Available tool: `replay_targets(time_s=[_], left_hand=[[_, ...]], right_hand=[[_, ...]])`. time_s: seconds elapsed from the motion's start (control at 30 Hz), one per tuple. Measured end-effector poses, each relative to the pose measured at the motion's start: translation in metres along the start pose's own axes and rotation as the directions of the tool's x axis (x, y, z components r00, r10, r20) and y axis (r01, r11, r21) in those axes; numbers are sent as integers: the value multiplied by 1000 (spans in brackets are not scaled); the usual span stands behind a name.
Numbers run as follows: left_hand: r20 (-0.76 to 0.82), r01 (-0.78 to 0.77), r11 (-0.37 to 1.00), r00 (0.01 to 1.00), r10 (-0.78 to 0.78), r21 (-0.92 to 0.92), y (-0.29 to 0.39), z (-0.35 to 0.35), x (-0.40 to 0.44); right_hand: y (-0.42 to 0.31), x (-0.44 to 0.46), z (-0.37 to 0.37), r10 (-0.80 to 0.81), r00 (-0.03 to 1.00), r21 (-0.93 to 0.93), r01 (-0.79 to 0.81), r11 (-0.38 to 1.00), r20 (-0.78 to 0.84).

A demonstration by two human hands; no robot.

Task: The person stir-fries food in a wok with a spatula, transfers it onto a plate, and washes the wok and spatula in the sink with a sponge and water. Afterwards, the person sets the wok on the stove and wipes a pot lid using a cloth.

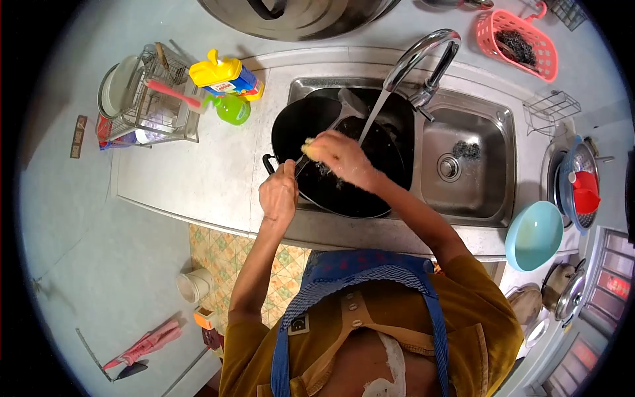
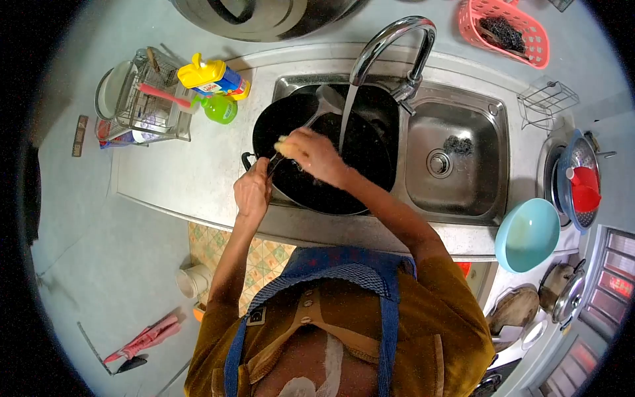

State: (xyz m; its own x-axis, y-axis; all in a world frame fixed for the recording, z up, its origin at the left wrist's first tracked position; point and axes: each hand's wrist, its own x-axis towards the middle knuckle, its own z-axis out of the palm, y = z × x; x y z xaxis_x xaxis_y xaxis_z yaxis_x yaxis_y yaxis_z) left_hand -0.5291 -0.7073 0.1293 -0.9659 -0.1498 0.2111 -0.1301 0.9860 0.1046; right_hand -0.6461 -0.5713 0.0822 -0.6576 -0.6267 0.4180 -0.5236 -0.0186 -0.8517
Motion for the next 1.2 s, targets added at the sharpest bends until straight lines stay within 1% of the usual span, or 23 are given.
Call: replay_targets(time_s=[0.13,0.2,0.23,0.3,0.33,0.4,0.47,0.53,0.57,0.63,0.67,0.7,0.73,0.77,0.83,0.87,0.9,0.93,0.97,1.03,1.07,1.13,1.2], left_hand=[[0,-2,1000,1000,2,24,-9,-10,-13],[-38,-51,998,998,50,-20,-11,-16,-20],[-50,-67,997,997,65,-42,-9,-19,-23],[-40,-56,996,998,53,-68,-7,-21,-30],[-28,-45,995,999,43,-92,-6,-22,-32],[-30,-44,993,999,41,-106,-1,-24,-39],[63,4,989,998,5,-147,2,-24,-42],[109,37,984,994,-18,-173,6,-19,-46],[289,186,932,953,-94,-311,10,-22,-45],[508,396,747,857,-91,-534,-1,3,-56],[512,400,746,854,-93,-532,0,1,-54],[754,744,231,654,-61,-627,1,-2,-50],[884,862,-335,445,144,-380,5,-6,-45],[894,848,-416,421,154,-327,14,-15,-38],[870,822,-494,436,228,-283,12,-6,-36],[839,788,-570,460,291,-234,12,-5,-35],[842,792,-567,451,295,-226,14,-7,-34],[845,795,-565,445,297,-221,19,-12,-32],[858,818,-522,430,279,-241,23,-19,-30],[872,837,-481,418,254,-261,29,-20,-26],[868,833,-458,445,221,-310,31,-17,-22],[862,829,-433,468,195,-353,32,-10,-15],[853,814,-442,491,177,-377,33,0,-5]], right_hand=[[38,32,-38,-102,968,-128,74,989,-230],[74,41,-44,-382,912,-500,265,825,-147],[85,42,-44,-384,911,-500,266,824,-149],[104,44,-43,146,989,-354,-145,924,-26],[120,46,-43,141,990,-351,-142,926,-27],[147,39,-50,445,894,-280,-441,852,-53],[160,25,-67,317,947,-249,-297,922,46],[191,14,-67,530,836,-412,-538,735,-145],[248,0,-66,589,775,-11,-607,794,-229],[216,-2,-90,847,532,699,-600,389,-15],[208,-11,-85,849,528,699,-603,385,-11],[201,-16,-82,790,605,844,-369,389,-99],[192,-25,-80,733,647,927,-107,360,-210],[160,-20,-70,715,627,824,-200,530,-308],[133,-13,-46,556,757,547,-320,774,-344],[128,-13,-37,185,910,357,-44,933,-372],[129,-7,-30,71,926,-1,-77,997,-370],[138,-3,-25,-33,945,-359,-91,929,-325],[144,-2,-22,-28,944,-358,-96,929,-327],[151,3,-14,215,857,14,-237,971,-468],[137,6,-8,214,859,17,-233,972,-466],[99,-6,9,395,888,160,-365,917,-237],[65,-20,22,47,951,-21,-56,998,-305]])
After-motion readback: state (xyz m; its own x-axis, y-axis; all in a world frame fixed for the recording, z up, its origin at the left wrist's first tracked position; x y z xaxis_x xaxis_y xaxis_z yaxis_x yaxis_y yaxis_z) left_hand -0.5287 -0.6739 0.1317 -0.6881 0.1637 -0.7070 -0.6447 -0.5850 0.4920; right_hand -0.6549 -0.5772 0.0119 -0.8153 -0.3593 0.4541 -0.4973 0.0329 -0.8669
